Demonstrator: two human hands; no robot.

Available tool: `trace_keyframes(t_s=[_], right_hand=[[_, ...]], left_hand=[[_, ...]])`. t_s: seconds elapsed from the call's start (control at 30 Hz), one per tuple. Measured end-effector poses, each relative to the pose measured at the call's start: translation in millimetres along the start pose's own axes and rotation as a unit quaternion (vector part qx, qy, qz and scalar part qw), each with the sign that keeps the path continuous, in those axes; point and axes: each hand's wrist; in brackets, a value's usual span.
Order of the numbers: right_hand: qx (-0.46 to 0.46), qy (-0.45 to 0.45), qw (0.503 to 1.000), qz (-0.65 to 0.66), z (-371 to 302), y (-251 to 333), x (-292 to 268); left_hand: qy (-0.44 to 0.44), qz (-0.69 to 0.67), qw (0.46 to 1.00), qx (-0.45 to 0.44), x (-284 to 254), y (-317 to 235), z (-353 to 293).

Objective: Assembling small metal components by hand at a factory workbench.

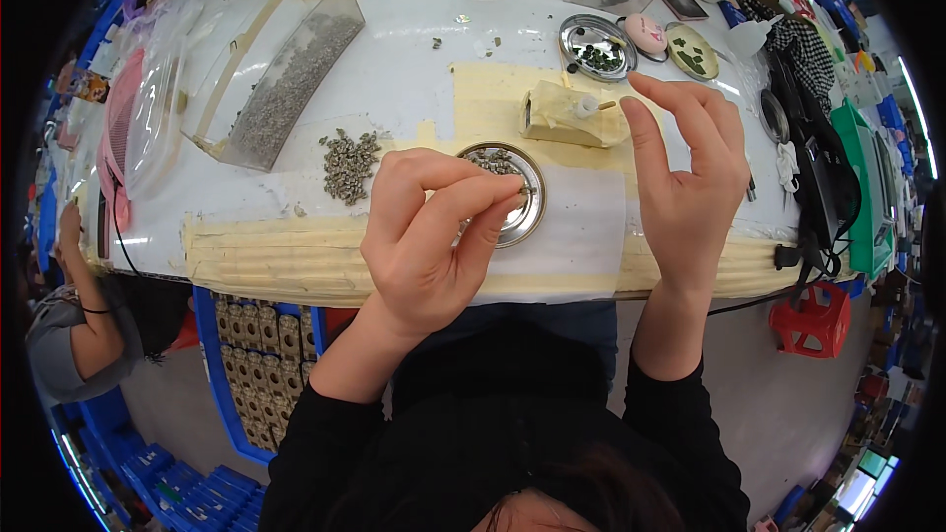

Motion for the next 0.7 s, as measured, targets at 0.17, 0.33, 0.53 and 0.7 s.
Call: trace_keyframes(t_s=[0.17,0.33,0.53,0.7], right_hand=[[0.003,0.029,0.999,0.015,-2.5,-5.1,7.4],[0.015,-0.018,0.999,0.033,-4.4,0.9,2.5],[0.086,-0.020,0.948,0.305,-19.8,20.8,-5.2],[0.158,0.052,0.846,0.506,-29.4,36.4,6.5]], left_hand=[[0.000,-0.001,1.000,0.002,0.2,0.7,-1.0],[-0.004,0.004,1.000,0.010,0.8,0.8,-1.0],[0.005,0.002,1.000,0.011,-0.3,-0.3,0.8],[0.009,0.002,1.000,0.008,-0.3,-1.7,0.6]])
Point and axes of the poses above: each hand's wrist, its own z-axis towards the middle knuckle, its own x-axis out of the palm, y = z × x, and after that the axes turned 3 degrees about -y, right-handed
